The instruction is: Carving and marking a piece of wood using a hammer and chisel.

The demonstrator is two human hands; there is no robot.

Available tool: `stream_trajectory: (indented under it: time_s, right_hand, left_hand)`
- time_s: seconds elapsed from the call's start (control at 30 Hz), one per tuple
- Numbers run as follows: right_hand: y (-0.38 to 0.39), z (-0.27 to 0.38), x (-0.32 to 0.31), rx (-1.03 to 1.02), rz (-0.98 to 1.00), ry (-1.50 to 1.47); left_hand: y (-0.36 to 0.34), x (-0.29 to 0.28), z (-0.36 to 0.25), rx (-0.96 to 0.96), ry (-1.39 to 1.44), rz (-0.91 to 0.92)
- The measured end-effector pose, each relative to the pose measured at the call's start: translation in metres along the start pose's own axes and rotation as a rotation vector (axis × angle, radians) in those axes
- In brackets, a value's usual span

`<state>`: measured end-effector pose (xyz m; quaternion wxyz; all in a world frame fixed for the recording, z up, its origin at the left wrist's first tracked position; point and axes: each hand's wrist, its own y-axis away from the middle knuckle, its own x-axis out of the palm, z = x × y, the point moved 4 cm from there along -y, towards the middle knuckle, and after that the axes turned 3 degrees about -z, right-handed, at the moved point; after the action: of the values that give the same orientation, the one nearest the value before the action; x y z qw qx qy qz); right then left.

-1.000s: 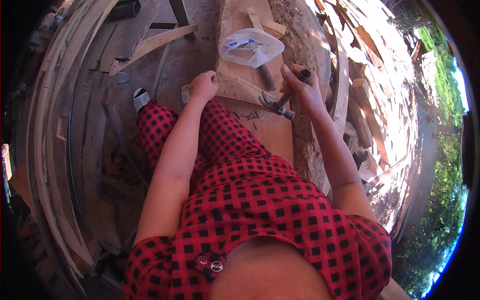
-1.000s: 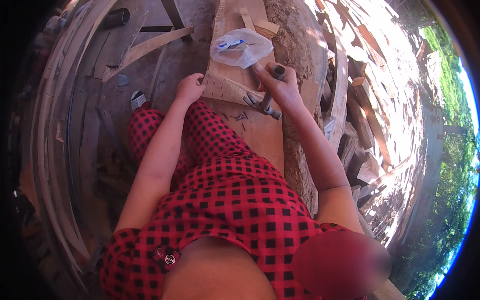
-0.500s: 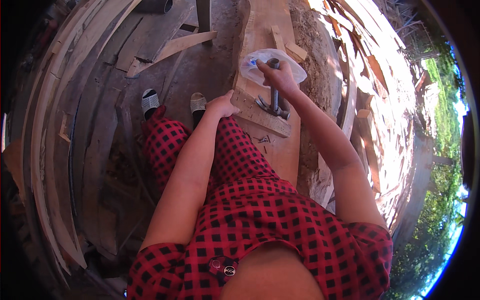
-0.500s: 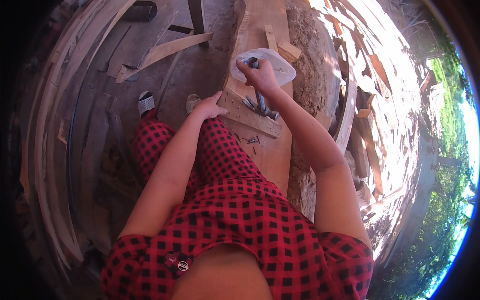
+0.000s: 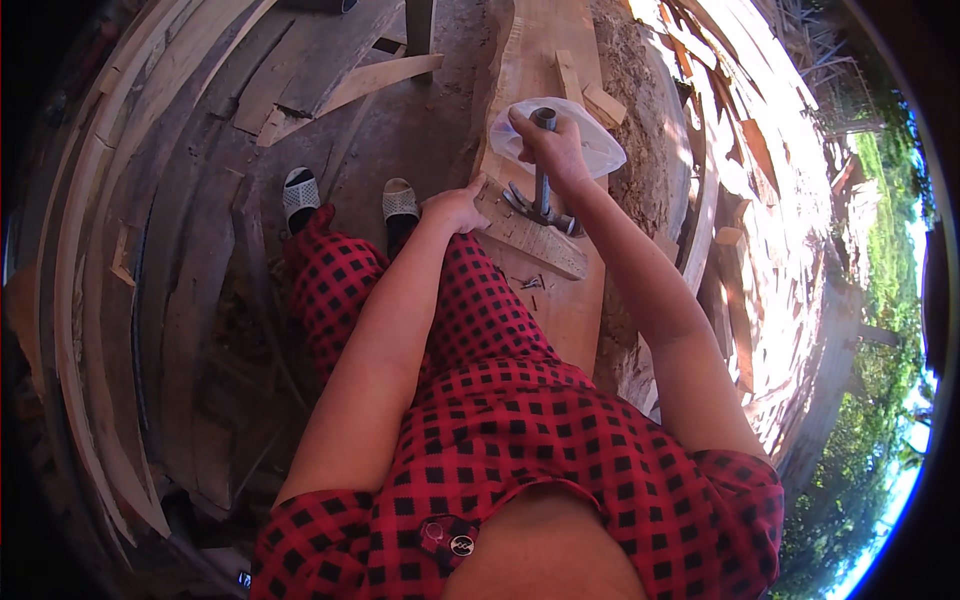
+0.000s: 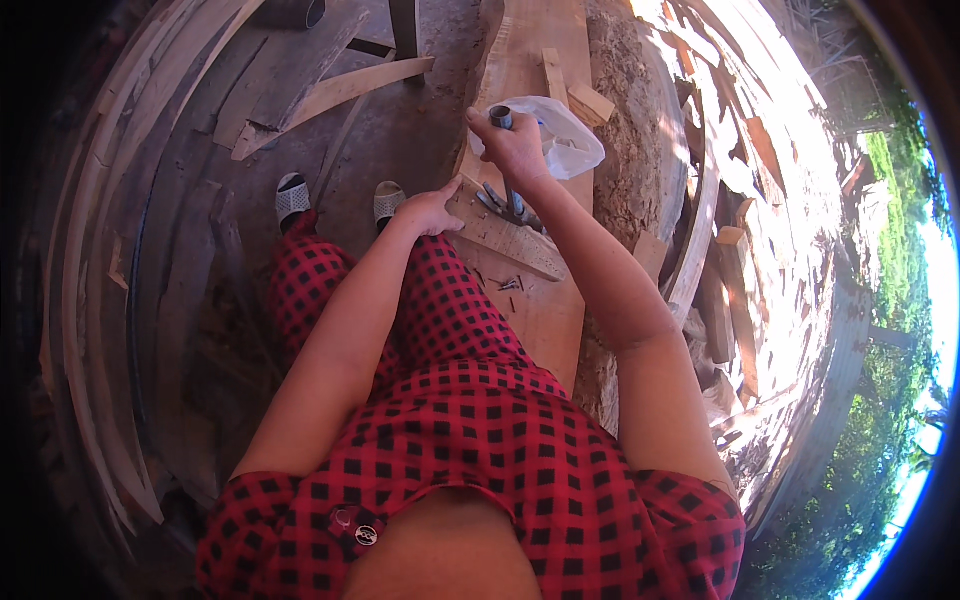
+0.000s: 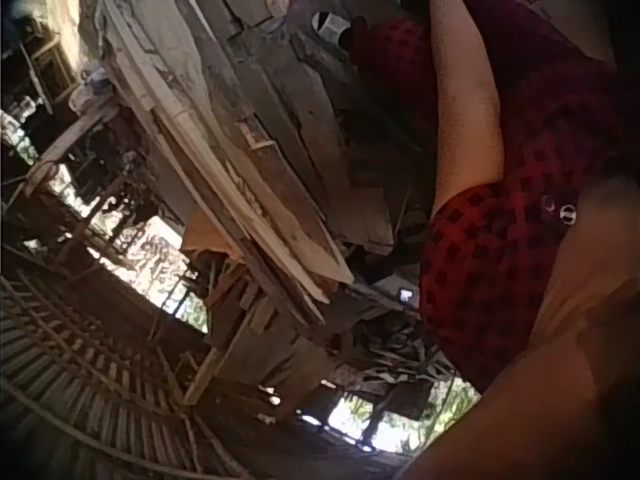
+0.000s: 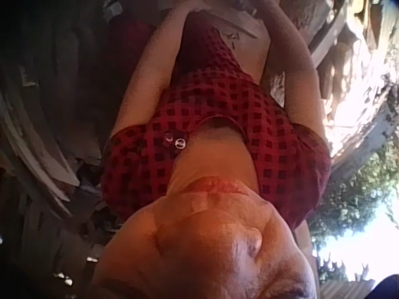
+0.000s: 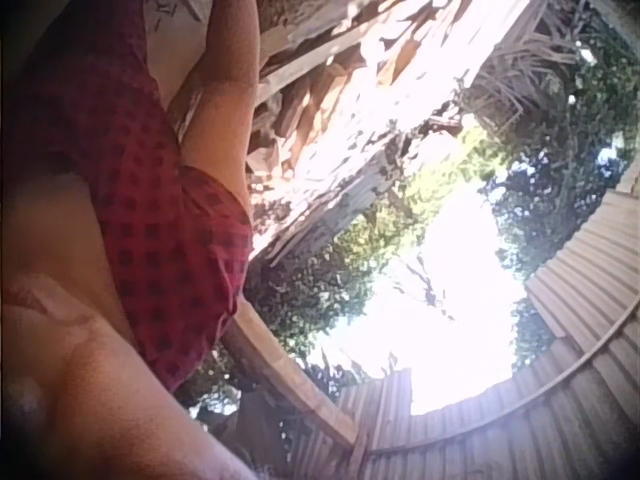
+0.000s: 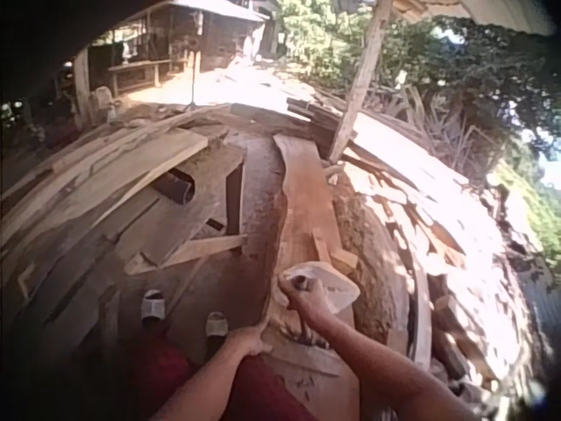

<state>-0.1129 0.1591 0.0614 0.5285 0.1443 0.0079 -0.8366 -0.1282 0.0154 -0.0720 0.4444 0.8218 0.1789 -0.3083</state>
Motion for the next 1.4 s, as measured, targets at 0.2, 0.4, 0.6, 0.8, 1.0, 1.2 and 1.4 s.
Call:
stream_trajectory:
  time_s: [0.2,0.4,0.6,0.8,1.0,1.2,1.4]
  right_hand:
    - [0.06,-0.011,-0.04,-0.053,0.033,-0.172]
    - [0.15,-0.025,-0.128,-0.142,-0.247,-0.475]
    - [0.192,-0.012,-0.146,-0.065,-0.226,-0.479]
    - [0.215,-0.007,-0.141,-0.073,-0.187,-0.517]
    - [0.23,-0.018,-0.143,-0.038,-0.183,-0.543]
    - [0.234,-0.019,-0.139,0.029,-0.187,-0.3]
    - [0.227,-0.02,-0.142,0.012,-0.236,-0.067]
  left_hand:
    - [0.004,0.0,0.0,0.002,0.001,-0.017]
    - [0.0,0.0,-0.001,0.026,0.018,-0.023]
    - [0.042,0.003,-0.042,0.151,-0.264,-0.68]
    - [0.097,0.056,-0.106,0.774,-0.05,-0.318]
    - [0.101,0.071,-0.104,0.859,-0.066,-0.273]
    - [0.096,0.076,-0.098,0.899,0.046,-0.272]
    - [0.092,0.071,-0.101,0.763,0.086,-0.229]
